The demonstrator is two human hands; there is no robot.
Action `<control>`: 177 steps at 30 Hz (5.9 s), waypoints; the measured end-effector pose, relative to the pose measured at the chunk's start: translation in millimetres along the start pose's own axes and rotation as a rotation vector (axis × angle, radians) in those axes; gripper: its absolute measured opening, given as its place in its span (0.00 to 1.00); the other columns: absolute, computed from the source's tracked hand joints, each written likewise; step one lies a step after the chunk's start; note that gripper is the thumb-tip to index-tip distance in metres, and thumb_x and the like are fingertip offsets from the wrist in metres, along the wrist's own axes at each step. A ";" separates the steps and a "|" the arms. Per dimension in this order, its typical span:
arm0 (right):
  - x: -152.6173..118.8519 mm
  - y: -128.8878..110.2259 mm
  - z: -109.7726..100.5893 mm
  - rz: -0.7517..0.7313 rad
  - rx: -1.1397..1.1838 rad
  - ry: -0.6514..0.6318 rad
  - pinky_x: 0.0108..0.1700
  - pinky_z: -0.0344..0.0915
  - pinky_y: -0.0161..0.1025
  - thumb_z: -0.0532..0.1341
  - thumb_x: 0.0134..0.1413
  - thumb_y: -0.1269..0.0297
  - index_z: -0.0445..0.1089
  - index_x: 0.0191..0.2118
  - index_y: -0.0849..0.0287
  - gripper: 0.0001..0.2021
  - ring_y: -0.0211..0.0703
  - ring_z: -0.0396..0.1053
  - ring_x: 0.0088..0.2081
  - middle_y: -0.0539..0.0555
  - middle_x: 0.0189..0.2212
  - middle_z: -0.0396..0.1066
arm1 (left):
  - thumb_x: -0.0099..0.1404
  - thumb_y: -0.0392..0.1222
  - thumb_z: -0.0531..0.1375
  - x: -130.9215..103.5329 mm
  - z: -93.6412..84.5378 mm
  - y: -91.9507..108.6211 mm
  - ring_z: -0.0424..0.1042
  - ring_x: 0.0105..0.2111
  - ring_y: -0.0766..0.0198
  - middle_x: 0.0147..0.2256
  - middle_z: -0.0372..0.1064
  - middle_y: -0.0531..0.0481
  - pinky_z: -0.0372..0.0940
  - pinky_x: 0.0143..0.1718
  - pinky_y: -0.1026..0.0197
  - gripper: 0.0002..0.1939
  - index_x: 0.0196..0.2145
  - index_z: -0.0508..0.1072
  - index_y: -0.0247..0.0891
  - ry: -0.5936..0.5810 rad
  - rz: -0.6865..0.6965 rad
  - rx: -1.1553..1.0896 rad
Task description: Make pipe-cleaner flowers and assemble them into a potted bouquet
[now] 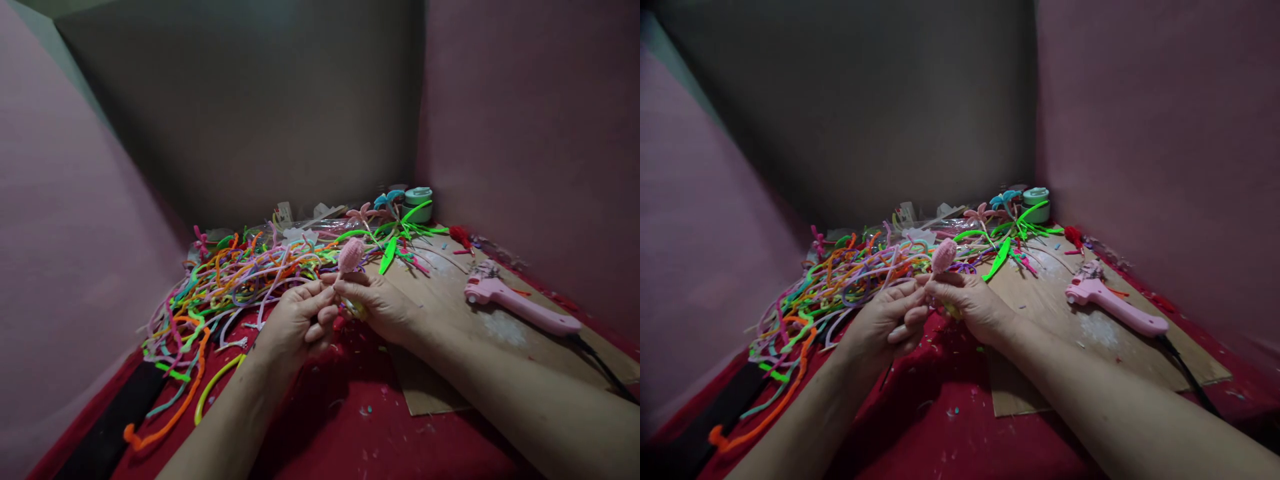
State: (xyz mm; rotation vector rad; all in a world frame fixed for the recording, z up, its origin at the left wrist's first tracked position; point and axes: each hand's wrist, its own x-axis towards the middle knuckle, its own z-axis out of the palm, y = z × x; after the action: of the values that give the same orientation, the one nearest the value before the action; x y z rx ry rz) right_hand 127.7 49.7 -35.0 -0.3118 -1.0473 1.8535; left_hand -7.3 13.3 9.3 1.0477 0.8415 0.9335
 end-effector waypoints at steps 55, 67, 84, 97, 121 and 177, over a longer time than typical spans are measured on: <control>-4.3 -4.8 10.5 -0.067 -0.054 0.141 0.39 0.60 0.37 0.64 0.42 0.67 0.74 0.28 0.59 0.04 0.36 0.65 0.30 0.49 0.26 0.71 | 0.60 0.39 0.54 0.5 0.2 -18.6 0.65 0.25 0.66 0.27 0.67 0.51 0.56 0.28 0.67 0.05 0.34 0.70 0.41 0.469 0.627 1.238; -7.1 -8.6 10.6 -0.089 -0.223 0.078 0.37 0.59 0.37 0.63 0.45 0.63 0.73 0.29 0.59 0.06 0.36 0.64 0.30 0.49 0.26 0.70 | 0.61 0.43 0.54 0.8 -0.1 -6.7 0.57 0.14 0.72 0.16 0.58 0.58 0.53 0.18 0.70 0.11 0.23 0.66 0.39 0.388 0.422 0.828; 2.7 5.2 -2.1 -0.042 0.031 0.051 0.34 0.59 0.36 0.64 0.42 0.66 0.70 0.27 0.59 0.04 0.36 0.65 0.27 0.48 0.23 0.68 | 0.62 0.40 0.54 3.3 -5.0 -0.1 0.45 0.07 0.82 0.17 0.57 0.61 0.45 0.06 0.79 0.05 0.31 0.64 0.36 -0.103 -0.116 -0.178; 0.1 2.7 2.4 -0.016 0.067 0.193 0.32 0.61 0.35 0.67 0.38 0.68 0.73 0.32 0.57 0.09 0.37 0.66 0.30 0.49 0.29 0.72 | 0.61 0.39 0.54 -2.6 10.9 -12.8 0.62 0.23 0.69 0.24 0.65 0.53 0.56 0.27 0.67 0.05 0.30 0.68 0.38 0.416 0.546 1.138; -0.8 -5.4 4.2 -0.102 -0.074 -0.025 0.31 0.57 0.35 0.64 0.45 0.65 0.72 0.27 0.59 0.03 0.33 0.59 0.24 0.48 0.22 0.68 | 0.64 0.35 0.51 -1.4 -6.9 2.2 0.36 0.11 0.80 0.16 0.50 0.61 0.41 0.10 0.75 0.06 0.30 0.66 0.34 -0.148 -0.033 -0.142; -3.7 -3.4 8.2 -0.123 -0.051 0.065 0.41 0.61 0.40 0.64 0.44 0.65 0.74 0.30 0.57 0.05 0.39 0.67 0.32 0.50 0.27 0.72 | 0.60 0.43 0.55 0.9 5.4 -9.8 0.56 0.14 0.73 0.17 0.59 0.58 0.52 0.17 0.69 0.07 0.27 0.68 0.38 0.394 0.405 0.790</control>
State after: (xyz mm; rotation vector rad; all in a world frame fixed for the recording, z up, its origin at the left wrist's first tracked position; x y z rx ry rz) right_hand 126.8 42.9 -28.2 -0.3286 -1.0476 1.6985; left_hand 0.1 10.2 1.4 1.7928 1.4204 1.2025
